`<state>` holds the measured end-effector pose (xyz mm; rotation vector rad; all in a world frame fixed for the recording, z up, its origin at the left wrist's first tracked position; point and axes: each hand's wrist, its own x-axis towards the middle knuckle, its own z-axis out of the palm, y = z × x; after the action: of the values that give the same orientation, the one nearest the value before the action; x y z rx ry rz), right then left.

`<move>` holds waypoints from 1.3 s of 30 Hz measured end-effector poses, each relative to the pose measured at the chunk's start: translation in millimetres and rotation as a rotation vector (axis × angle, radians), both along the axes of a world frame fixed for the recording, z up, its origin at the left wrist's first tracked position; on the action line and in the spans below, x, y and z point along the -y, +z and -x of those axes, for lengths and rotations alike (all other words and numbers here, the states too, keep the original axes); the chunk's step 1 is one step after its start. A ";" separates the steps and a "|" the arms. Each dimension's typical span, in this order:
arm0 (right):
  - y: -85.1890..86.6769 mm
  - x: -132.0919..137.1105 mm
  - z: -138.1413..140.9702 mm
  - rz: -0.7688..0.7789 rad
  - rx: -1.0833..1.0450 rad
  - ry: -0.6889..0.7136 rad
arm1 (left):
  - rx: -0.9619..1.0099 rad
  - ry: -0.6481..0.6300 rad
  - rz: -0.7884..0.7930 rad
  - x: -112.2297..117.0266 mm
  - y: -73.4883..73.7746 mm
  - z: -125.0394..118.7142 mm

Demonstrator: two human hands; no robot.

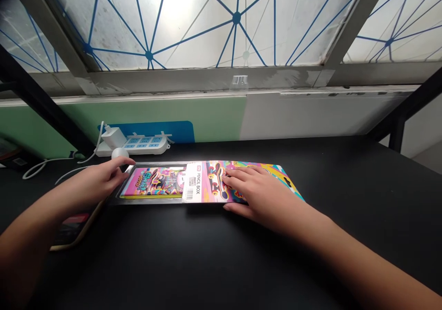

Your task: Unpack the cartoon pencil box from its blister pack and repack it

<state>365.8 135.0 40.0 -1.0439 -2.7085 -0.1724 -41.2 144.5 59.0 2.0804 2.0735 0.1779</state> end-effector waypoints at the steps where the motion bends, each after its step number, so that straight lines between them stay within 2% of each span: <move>1: 0.6 0.7 2.1 0.000 0.001 -0.001 | -0.054 0.000 -0.059 0.3 -1.4 -4.0; 4: 1.8 5.7 12.1 0.012 -0.027 -0.002 | -0.166 -0.093 -0.381 5.7 -6.9 -30.5; 6: 0.5 9.4 19.8 0.024 -0.048 0.021 | -0.117 -0.246 -0.473 12.8 -12.5 -54.4; 9: -5.2 11.7 27.9 0.037 -0.040 0.064 | -0.083 -0.426 -0.414 23.7 -23.7 -83.8; 12: -10.1 9.5 29.9 0.059 -0.019 0.102 | -0.093 -0.500 -0.279 29.0 -32.7 -94.8; 15: -8.7 5.9 26.2 0.083 -0.026 0.118 | -0.095 -0.501 -0.227 28.4 -34.2 -92.1; 20: 0.5 1.5 8.8 0.124 -0.036 0.084 | -0.092 -0.484 -0.163 26.4 -26.9 -85.6; 24: 2.9 -2.5 -2.7 0.105 -0.051 0.050 | -0.065 -0.470 -0.193 26.1 -21.8 -82.7; 30: 4.8 -4.1 -5.8 0.094 -0.016 0.056 | -0.045 -0.436 -0.201 22.6 -16.3 -78.5; 39: 16.9 -1.3 -11.3 0.128 0.019 -0.009 | -0.043 -0.405 -0.220 20.9 -15.0 -79.4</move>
<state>377.1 136.3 56.9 -1.0937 -2.7635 -0.0096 38.2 123.6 44.0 2.6033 1.6686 0.3112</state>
